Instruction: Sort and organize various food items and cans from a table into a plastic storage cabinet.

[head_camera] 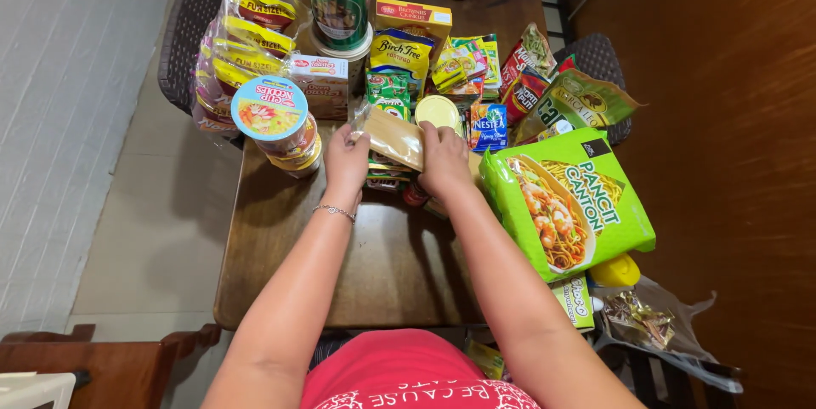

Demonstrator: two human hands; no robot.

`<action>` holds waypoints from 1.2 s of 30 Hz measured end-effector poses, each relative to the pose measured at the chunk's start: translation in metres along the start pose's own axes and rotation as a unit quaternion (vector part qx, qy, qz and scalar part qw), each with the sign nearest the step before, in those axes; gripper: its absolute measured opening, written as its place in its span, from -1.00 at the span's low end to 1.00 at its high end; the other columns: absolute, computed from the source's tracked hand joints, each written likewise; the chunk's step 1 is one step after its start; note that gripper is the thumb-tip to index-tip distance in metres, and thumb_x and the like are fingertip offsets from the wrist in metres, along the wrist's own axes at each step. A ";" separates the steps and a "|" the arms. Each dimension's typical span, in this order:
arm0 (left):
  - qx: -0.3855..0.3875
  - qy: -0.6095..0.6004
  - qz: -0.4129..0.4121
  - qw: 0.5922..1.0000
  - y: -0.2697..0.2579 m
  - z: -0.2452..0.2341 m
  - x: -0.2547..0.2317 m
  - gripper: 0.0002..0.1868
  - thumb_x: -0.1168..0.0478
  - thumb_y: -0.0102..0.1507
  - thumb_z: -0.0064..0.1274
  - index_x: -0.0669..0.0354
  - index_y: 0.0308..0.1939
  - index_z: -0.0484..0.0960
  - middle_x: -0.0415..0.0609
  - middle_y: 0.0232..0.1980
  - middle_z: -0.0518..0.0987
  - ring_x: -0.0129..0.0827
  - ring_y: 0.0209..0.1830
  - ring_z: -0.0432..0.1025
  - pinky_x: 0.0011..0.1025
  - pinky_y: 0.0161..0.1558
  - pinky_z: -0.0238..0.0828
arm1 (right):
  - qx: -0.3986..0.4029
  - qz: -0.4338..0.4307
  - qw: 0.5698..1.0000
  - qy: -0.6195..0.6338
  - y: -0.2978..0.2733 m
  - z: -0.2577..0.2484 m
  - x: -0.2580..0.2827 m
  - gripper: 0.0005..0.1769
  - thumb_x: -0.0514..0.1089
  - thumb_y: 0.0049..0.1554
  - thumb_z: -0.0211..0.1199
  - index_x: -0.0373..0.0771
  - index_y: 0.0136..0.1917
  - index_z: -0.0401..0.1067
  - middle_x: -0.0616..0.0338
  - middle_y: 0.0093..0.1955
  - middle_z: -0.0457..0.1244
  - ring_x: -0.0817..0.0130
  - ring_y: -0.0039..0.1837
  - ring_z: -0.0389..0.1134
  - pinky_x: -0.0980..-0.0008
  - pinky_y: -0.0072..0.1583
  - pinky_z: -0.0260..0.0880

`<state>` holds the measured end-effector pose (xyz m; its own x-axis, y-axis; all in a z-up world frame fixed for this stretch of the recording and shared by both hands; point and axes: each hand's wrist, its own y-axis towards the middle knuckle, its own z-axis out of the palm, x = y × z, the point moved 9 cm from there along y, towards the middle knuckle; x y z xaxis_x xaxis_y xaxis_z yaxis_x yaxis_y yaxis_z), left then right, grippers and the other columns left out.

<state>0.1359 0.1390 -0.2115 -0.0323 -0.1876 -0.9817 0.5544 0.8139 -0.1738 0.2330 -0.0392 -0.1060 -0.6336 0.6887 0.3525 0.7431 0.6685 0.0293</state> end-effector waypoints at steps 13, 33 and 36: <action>0.021 -0.068 0.052 0.996 -0.044 0.023 -0.099 -0.37 0.25 0.34 0.04 0.41 0.47 0.28 0.22 0.15 0.62 -0.42 0.01 0.52 -0.53 0.04 0.45 | -0.142 -0.035 0.989 -0.017 0.002 -0.017 0.005 -0.23 -0.38 -0.01 0.22 -0.04 0.46 0.24 0.01 0.16 0.23 -0.02 0.26 0.25 -0.09 0.38 0.08; 0.058 -0.114 0.227 0.965 -0.135 0.009 -0.193 -0.49 0.24 0.36 0.14 0.33 0.33 0.36 0.09 0.27 0.55 -0.34 0.23 0.46 -0.37 0.26 0.41 | -0.279 -0.251 0.899 0.226 -0.050 -0.117 0.126 -0.52 -0.24 0.24 0.10 -0.22 0.43 0.30 -0.06 0.37 0.28 -0.10 0.39 0.29 0.03 0.40 0.26; 0.004 -0.074 0.293 0.953 -0.156 -0.012 -0.198 -0.48 0.22 0.38 0.14 0.36 0.34 0.31 0.07 0.30 0.51 -0.34 0.28 0.43 -0.36 0.30 0.37 | -0.244 -0.268 0.901 0.237 -0.061 -0.108 0.140 -0.53 -0.15 0.29 0.04 -0.22 0.45 0.29 -0.04 0.40 0.28 -0.07 0.41 0.29 0.04 0.44 0.24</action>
<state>0.0458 0.0558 0.0090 0.4012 0.2217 -0.8887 0.4473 0.7993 0.4013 0.1220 -0.0138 0.0428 -0.8523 0.0297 0.5221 0.4377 0.5868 0.6812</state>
